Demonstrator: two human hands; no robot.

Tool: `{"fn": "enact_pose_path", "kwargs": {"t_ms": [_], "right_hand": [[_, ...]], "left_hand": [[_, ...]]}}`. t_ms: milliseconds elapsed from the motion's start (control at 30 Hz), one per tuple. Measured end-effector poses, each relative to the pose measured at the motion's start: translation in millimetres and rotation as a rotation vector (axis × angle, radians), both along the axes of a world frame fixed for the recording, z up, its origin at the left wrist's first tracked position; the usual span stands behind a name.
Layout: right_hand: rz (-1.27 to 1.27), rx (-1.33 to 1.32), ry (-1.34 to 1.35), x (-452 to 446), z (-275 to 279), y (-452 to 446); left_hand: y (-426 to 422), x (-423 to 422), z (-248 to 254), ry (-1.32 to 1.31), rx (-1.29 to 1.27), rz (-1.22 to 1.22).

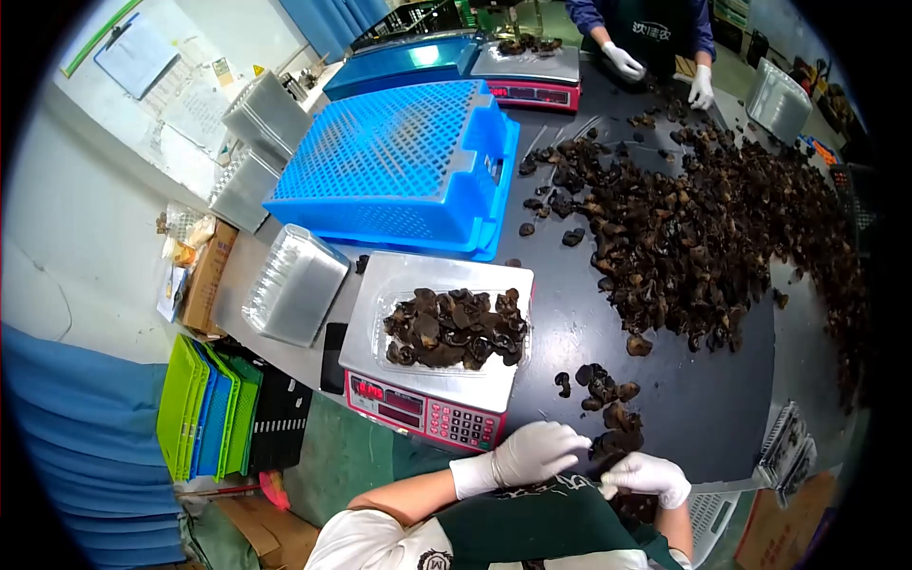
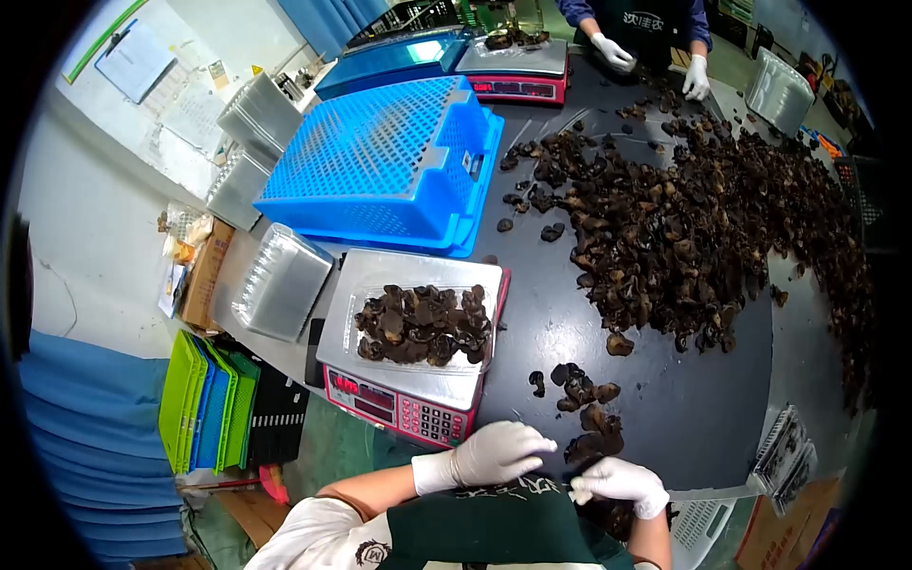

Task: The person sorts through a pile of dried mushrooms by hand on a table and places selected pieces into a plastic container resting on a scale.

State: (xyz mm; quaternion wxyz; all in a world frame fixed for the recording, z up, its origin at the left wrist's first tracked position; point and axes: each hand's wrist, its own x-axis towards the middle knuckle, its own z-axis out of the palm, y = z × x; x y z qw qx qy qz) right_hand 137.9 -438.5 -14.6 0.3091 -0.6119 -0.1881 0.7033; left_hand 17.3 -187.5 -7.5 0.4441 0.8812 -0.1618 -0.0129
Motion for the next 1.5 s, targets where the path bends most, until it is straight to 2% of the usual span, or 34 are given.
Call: {"fn": "enact_pose_path", "kwargs": {"t_ms": [33, 133, 200, 267, 333, 400, 433, 500, 567, 600, 667, 700, 733, 800, 833, 933, 1067, 1200, 1267, 1300, 1333, 1400, 1467, 1500], "right_hand": [[0.104, 0.004, -0.050, 3.1, -0.2, -11.1], [-0.132, 0.073, -0.204, 1.8, 14.5, -24.4], [-0.190, 0.020, -0.459, 9.5, 33.8, -4.3], [-0.311, 0.127, -0.742, 11.1, 33.3, 11.1], [-0.254, 0.102, -0.830, 12.1, 33.3, 23.2], [-0.289, 0.155, -0.791, 8.8, 29.4, 31.3], [-0.314, 0.212, -0.746, 4.9, 25.3, 40.6], [-0.349, 0.267, -0.711, 0.2, 21.2, 55.2], [-0.372, 0.318, -0.747, -1.1, 15.6, 71.3], [-0.425, 0.368, -0.781, 1.2, 5.3, 78.6], [-0.516, 0.452, -1.140, 8.6, -11.4, 93.4], [-0.483, 0.321, -1.195, 19.1, -7.3, 99.4], [-0.594, 0.394, -1.273, 27.1, -18.0, 103.7], [-0.474, 0.372, -1.382, 41.0, -33.0, 107.6], [-0.394, 0.386, -1.354, 40.5, -31.0, 111.3], [-0.065, 0.361, -1.397, 25.9, -31.8, 126.6], [-0.059, 0.418, -1.449, 27.8, -51.2, 128.5], [0.006, 0.329, -1.479, 34.5, -51.3, 132.4], [-0.096, 0.282, -1.349, 37.6, -41.0, 134.6], [-0.318, 0.372, -1.293, 35.9, -30.3, 138.7], [-0.413, 0.406, -1.165, 36.5, -5.8, 147.0], [-0.454, 0.532, -1.022, 38.8, 25.7, 167.1], [-0.518, 0.666, -0.995, 35.0, 56.8, 195.4], [-0.497, 0.764, -1.069, 35.2, 57.8, 209.9]], "left_hand": [[2.0, -0.9, -4.1, 0.020, 0.075, 0.032], [2.5, 0.3, -15.1, 0.095, 0.107, 0.084], [0.3, 2.4, -16.5, 0.109, 0.217, 0.127], [2.0, 6.1, -9.0, 0.091, 0.213, 0.112], [11.6, 6.8, 16.0, -0.021, 0.123, 0.166], [37.7, 3.7, 53.1, -0.168, 0.156, 0.372], [57.4, -3.3, 72.5, -0.145, 0.271, 0.536], [105.4, -18.2, 78.2, -0.300, 0.193, 0.949], [148.3, -35.2, 87.7, -0.245, 0.151, 1.262], [177.3, -53.0, 71.7, -0.299, 0.156, 1.265], [197.4, -64.5, 64.5, -0.306, 0.163, 1.293], [202.9, -70.0, 60.0, -0.237, 0.277, 1.283], [214.3, -74.8, 46.3, -0.242, 0.402, 1.225], [213.4, -81.9, 23.3, -0.086, 0.350, 1.296], [211.3, -82.5, 16.8, -0.081, 0.448, 1.256], [212.7, -85.6, -4.0, -0.075, 0.412, 1.140], [209.2, -77.4, -3.9, -0.010, 0.307, 1.190], [210.3, -76.7, -2.4, 0.031, 0.253, 1.229], [209.3, -76.8, -2.6, 0.026, 0.231, 1.254], [208.5, -77.1, -3.0, 0.012, 0.219, 1.260], [208.2, -78.0, -3.4, -0.001, 0.207, 1.267], [209.8, -79.3, -5.6, -0.006, 0.201, 1.259], [209.7, -76.6, -5.9, -0.047, 0.196, 1.290], [210.0, -76.2, -5.4, -0.057, 0.204, 1.291]]}}
